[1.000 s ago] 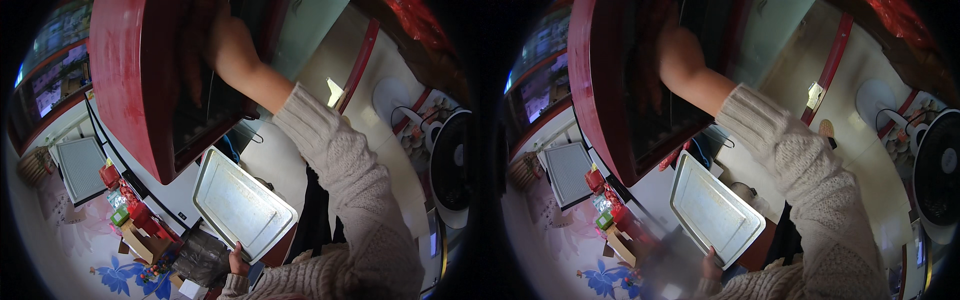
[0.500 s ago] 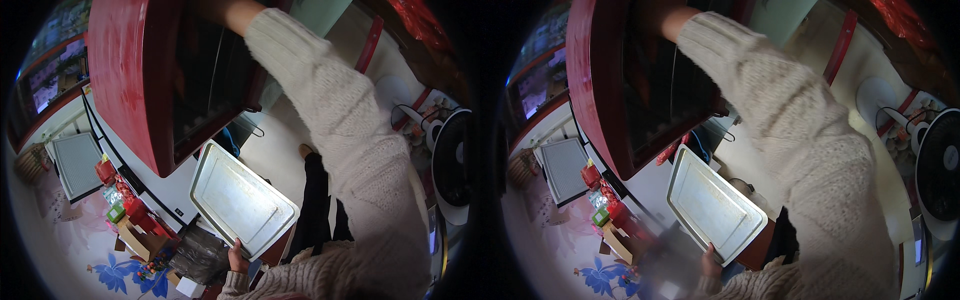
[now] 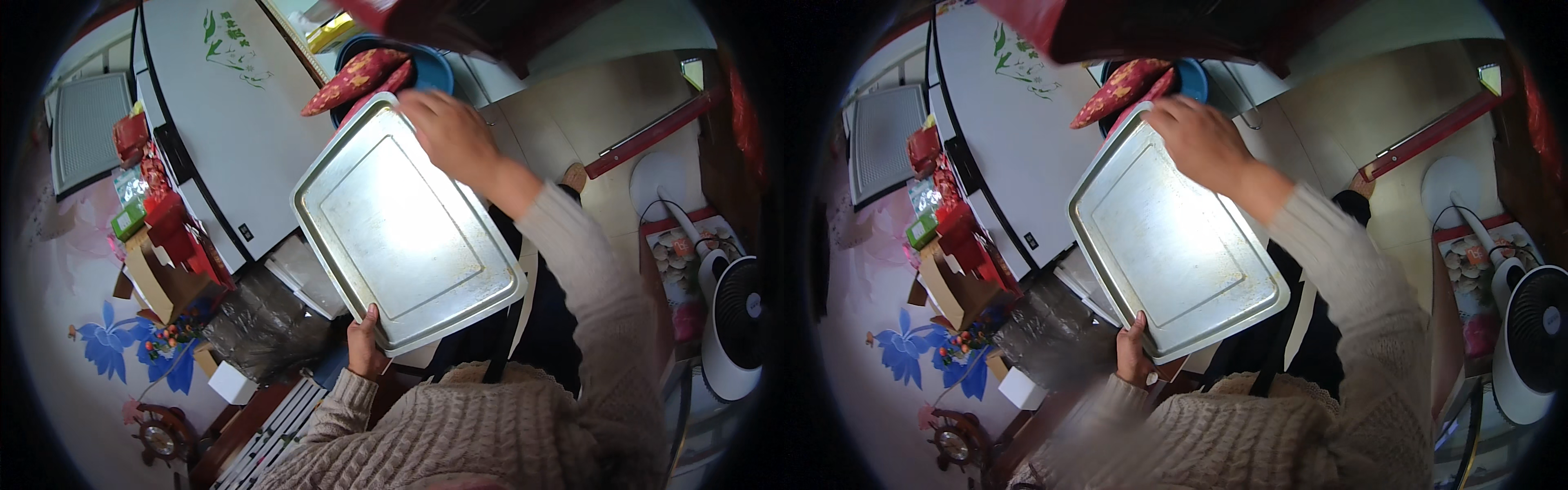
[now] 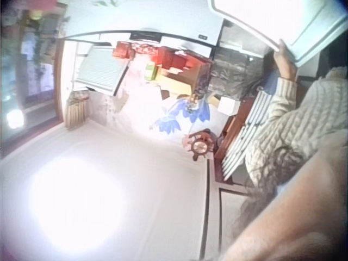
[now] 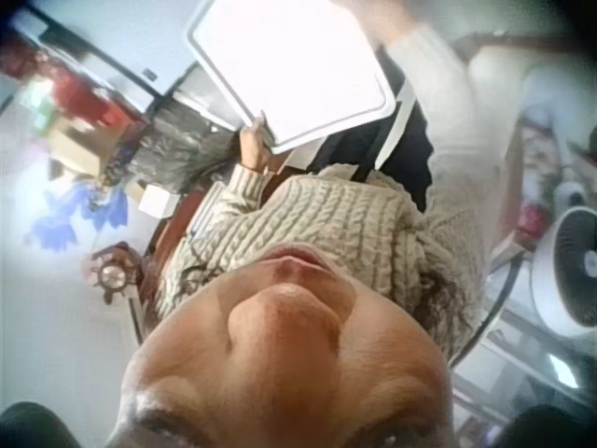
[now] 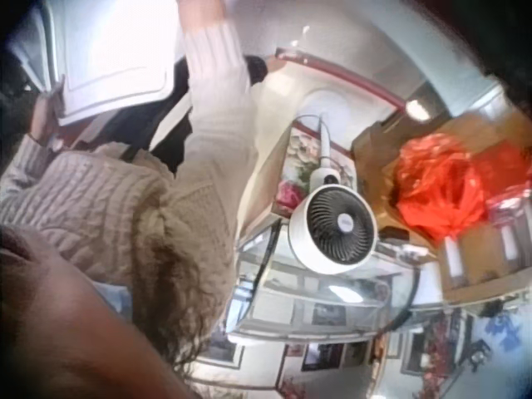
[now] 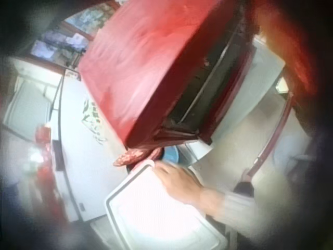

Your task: The person opens a red countertop oven, places a metal tray inside, and transfers several sweet potatoes from a blue bowl onto the tray. They close the oven, plug it into a power strip, and adjust the control knobs to start the cooking process.

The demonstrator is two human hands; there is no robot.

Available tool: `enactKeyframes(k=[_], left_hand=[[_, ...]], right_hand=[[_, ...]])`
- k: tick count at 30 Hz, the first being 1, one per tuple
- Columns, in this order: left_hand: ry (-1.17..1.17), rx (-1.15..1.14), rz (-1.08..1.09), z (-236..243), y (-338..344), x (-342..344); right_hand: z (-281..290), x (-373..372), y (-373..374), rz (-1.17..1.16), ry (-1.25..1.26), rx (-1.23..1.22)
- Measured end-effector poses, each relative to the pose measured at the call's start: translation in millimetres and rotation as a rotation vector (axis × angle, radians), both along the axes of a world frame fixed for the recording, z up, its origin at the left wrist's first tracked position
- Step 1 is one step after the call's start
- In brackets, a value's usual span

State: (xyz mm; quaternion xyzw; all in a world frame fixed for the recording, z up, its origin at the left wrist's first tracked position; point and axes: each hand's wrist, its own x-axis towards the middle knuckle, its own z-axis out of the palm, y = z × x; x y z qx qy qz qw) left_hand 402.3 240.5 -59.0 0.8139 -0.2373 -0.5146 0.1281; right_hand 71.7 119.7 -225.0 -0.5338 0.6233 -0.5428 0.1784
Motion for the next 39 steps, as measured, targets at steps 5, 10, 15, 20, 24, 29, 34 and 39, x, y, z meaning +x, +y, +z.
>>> enactKeyframes(k=[5, 10, 15, 20, 24, 29, 34, 39], left_hand=[[0.097, -0.007, 0.090, -19.2, 12.3, 23.7], [0.111, -0.031, 0.076, -27.4, 16.0, 25.6], [0.190, -0.005, 0.046, -29.9, 16.5, 34.3], [0.147, -0.068, 0.015, -17.2, 5.7, 12.8], [0.127, -0.037, 0.000, 18.1, -8.3, -41.8], [-0.027, -0.083, -0.153, -5.1, -3.1, 19.9], [-0.150, -0.050, -0.307, 29.3, -7.9, -32.1], [-0.180, -0.063, -0.253, 26.3, -10.9, -31.2]], right_hand=[[-2.0, 26.9, -105.6, -0.009, 0.431, 0.122], [8.2, 51.5, -133.7, 0.011, 0.821, 0.289], [3.9, 58.0, -133.3, -0.050, 0.873, 0.307], [8.8, 34.4, -105.9, -0.245, 0.678, 0.074], [14.7, 11.3, -32.6, -0.213, 0.264, -0.129], [49.6, -17.2, 96.4, -0.186, -0.221, -0.174], [49.4, -87.5, 146.3, -0.327, -1.212, -0.068], [47.9, -206.4, 88.3, -0.488, -0.988, -0.411]])
